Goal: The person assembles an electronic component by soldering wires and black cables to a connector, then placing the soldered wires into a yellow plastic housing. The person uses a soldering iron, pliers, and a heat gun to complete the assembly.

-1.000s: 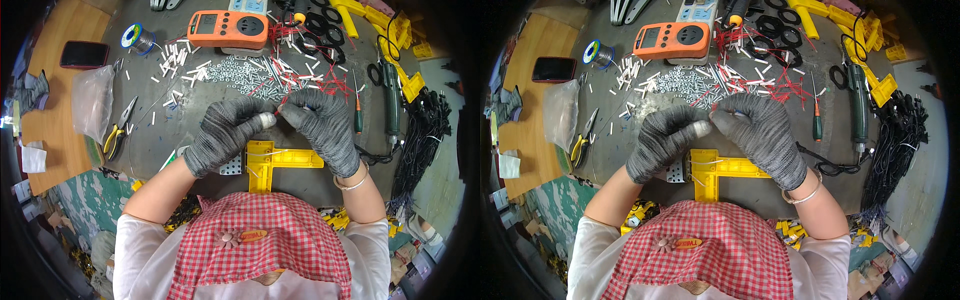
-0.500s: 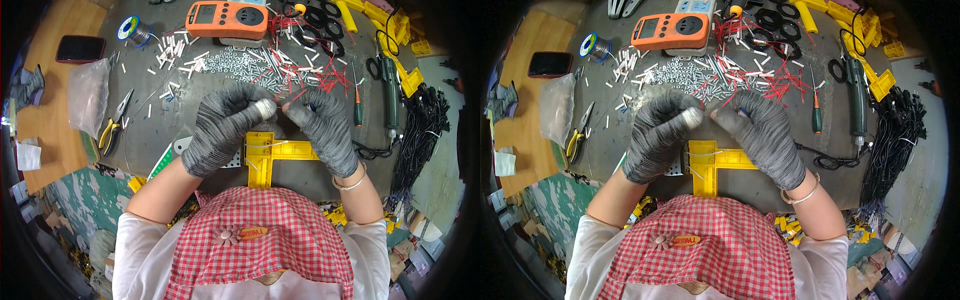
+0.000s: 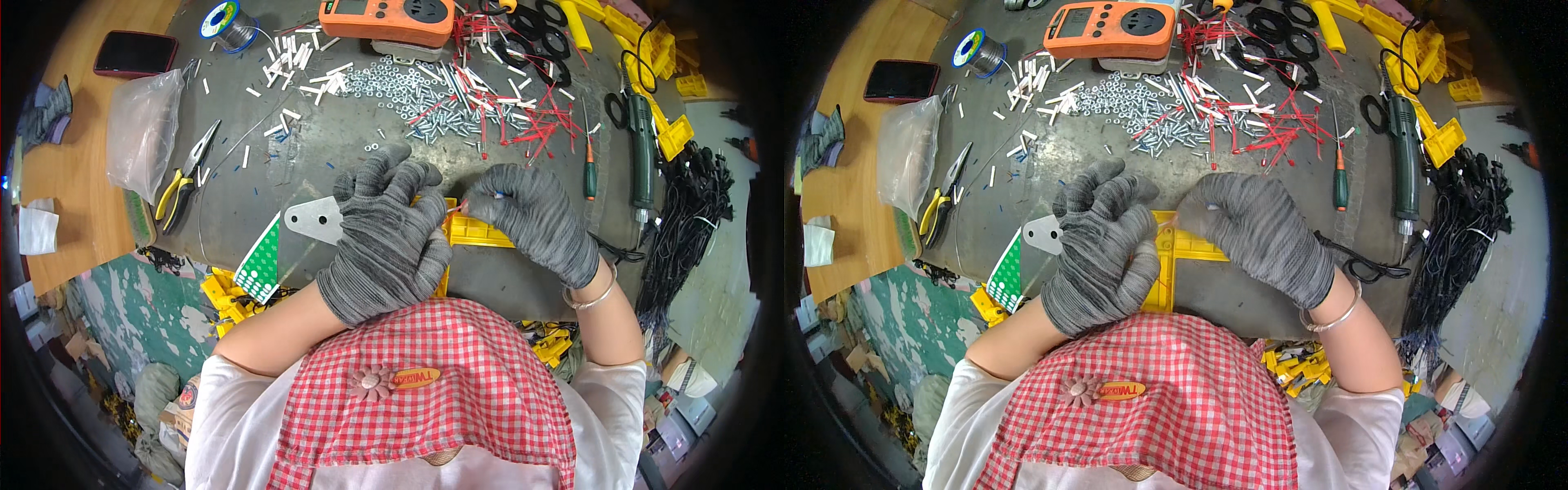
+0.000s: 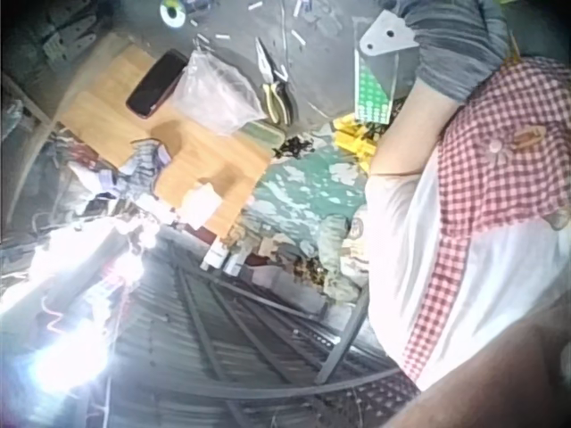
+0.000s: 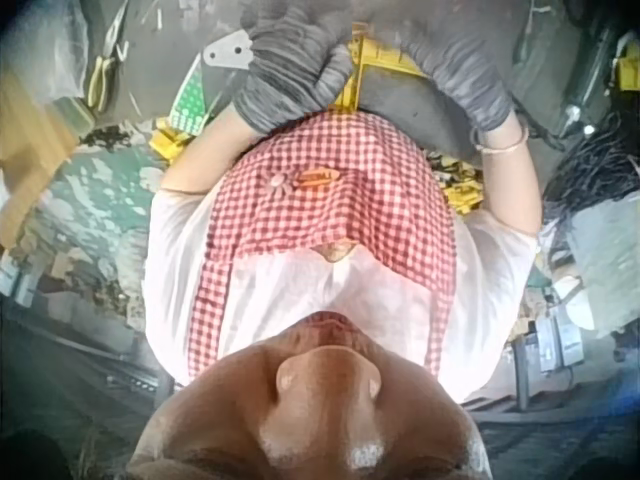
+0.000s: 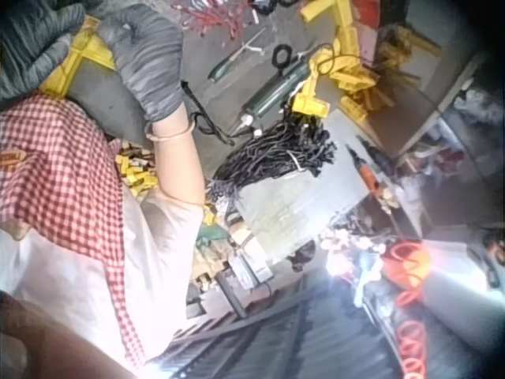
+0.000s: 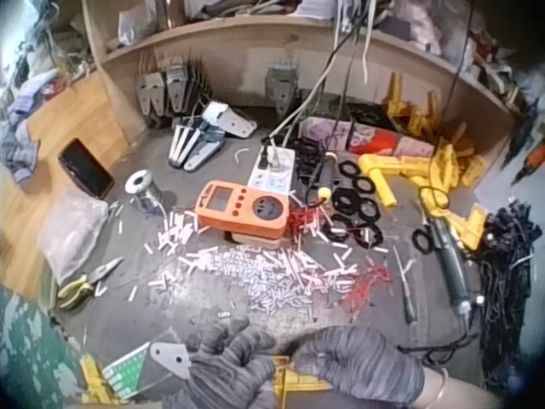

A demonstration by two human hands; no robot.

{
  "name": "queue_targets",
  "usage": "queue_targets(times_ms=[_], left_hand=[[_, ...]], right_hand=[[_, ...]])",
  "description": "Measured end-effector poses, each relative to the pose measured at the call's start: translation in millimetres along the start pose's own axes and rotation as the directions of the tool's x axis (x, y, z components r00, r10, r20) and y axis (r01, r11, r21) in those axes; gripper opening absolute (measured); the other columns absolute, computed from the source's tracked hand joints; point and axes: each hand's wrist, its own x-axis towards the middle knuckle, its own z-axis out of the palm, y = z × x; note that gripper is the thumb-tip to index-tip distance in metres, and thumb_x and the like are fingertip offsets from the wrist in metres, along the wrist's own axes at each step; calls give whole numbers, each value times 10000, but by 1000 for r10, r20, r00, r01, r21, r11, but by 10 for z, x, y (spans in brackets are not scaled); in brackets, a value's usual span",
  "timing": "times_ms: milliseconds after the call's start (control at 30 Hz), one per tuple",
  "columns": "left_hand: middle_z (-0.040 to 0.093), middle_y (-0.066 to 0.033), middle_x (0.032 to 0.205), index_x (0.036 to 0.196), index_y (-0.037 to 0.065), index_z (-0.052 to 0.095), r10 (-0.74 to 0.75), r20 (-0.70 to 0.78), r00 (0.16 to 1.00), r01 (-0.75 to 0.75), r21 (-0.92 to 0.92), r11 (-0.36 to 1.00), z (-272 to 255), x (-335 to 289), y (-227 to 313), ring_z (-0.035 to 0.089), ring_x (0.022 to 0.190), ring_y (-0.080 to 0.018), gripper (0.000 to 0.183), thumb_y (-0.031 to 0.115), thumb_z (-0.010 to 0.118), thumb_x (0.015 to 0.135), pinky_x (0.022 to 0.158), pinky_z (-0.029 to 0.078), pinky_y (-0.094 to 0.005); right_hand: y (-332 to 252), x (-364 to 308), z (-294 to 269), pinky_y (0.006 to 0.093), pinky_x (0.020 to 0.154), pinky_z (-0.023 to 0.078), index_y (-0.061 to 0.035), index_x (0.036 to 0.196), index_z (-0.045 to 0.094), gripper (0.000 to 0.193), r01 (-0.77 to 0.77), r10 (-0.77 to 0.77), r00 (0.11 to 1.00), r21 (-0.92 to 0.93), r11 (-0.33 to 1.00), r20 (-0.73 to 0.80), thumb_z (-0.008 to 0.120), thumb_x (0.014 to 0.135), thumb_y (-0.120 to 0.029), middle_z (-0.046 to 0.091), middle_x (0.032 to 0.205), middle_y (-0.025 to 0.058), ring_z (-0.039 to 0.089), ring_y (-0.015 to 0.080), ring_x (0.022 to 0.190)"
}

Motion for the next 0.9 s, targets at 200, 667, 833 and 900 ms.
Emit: queue_targets(times_ms=[200,667,833,900], left_hand=[[609,-150,1158,927,71,656,92,-31,995,-86,157,984,4,-14,34,479,1215,-408,338,298,670,677,1017,287,-555],[679,-99,979,910,64,686,-95,-56,994,74,-294,953,-42,134,-76,627,952,-275,150,115,747,783,882,465,-380],[668,-94,949,891,48,687,-128,13,992,123,-391,912,-54,196,-84,627,866,-249,117,97,736,797,796,488,-351],[665,-92,936,888,43,686,-118,31,992,120,-416,901,-57,204,-89,626,840,-237,112,93,734,799,777,492,-345]], right_hand=[[-14,58,6,351,748,513,-25,994,717,270,30,-27,999,72,997,-33,636,915,-270,687,849,143,671,236,806],[-6,-68,44,316,765,526,-17,1048,686,224,48,-31,982,84,995,-187,624,929,-197,696,909,140,680,217,802],[-45,-56,82,314,733,544,-3,1044,684,226,20,-6,982,71,997,-189,649,906,-180,704,932,151,701,218,813],[-25,-70,119,306,698,549,0,1032,689,249,15,-17,971,-11,1000,-240,699,860,-181,704,898,151,702,216,777]])
